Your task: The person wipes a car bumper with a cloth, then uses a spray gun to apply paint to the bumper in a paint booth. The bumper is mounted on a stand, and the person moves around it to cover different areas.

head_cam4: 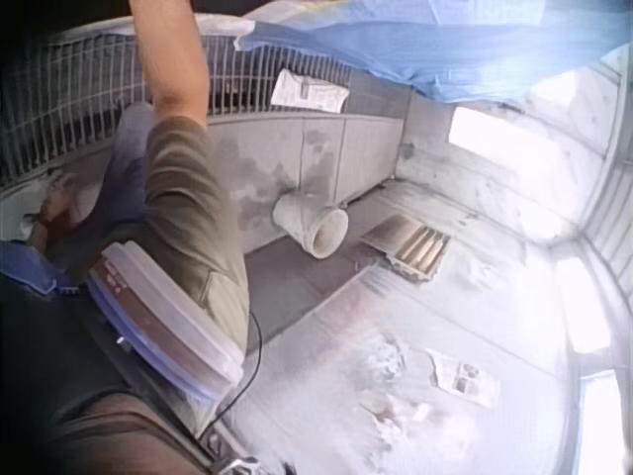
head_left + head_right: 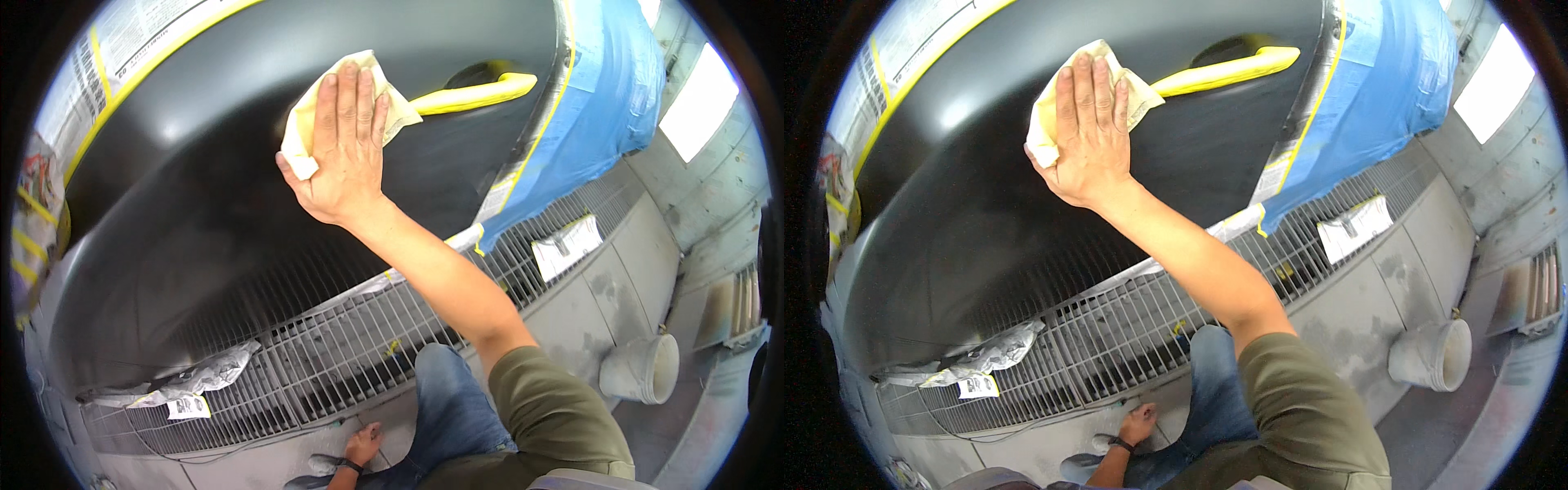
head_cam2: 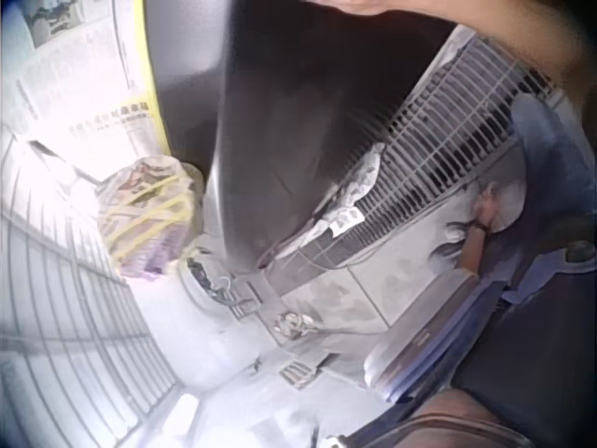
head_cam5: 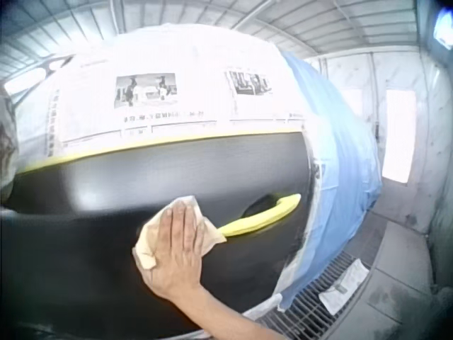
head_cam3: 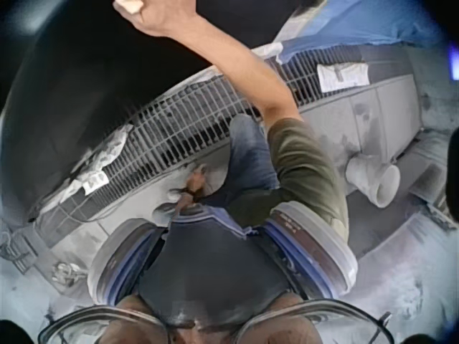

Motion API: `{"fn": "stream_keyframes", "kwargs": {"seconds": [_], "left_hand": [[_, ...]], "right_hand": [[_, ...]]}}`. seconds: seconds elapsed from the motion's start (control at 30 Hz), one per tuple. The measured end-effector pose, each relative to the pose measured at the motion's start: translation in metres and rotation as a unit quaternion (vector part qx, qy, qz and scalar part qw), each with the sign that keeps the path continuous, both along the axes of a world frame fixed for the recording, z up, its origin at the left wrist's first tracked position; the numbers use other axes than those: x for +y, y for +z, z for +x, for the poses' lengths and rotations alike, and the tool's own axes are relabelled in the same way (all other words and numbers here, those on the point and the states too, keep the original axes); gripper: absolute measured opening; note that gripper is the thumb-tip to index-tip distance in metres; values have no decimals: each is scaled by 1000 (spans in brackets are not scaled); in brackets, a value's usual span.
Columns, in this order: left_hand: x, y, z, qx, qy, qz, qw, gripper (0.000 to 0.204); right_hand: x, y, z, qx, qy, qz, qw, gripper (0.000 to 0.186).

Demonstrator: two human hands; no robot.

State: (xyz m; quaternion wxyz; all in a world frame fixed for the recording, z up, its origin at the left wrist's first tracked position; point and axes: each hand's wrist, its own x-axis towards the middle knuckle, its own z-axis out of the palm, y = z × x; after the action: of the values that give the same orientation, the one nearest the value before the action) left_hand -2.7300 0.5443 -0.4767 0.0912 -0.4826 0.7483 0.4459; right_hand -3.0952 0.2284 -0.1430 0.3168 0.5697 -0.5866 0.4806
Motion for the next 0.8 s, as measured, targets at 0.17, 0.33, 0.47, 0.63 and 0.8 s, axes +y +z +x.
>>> {"fn": "stream_keyframes", "kwargs": {"seconds": [0.17,0.33,0.47,0.63,0.8], "left_hand": [[-24,-45,-7,-23,-37,-45,998,42],[-1,-17,-45,-18,34,-69,997,42],[4,-3,-59,-29,-50,-73,996,41],[6,-12,-51,-103,-69,-54,991,54],[13,-16,-53,18,-32,-119,992,52]], "right_hand": [[28,-72,-53,247,-47,17,968,91],[59,-65,-164,63,-87,-8,994,107],[51,-52,-179,116,-42,-33,992,99],[63,-74,-208,106,-30,-18,994,108],[45,-86,-172,195,29,-1,980,101]]}}
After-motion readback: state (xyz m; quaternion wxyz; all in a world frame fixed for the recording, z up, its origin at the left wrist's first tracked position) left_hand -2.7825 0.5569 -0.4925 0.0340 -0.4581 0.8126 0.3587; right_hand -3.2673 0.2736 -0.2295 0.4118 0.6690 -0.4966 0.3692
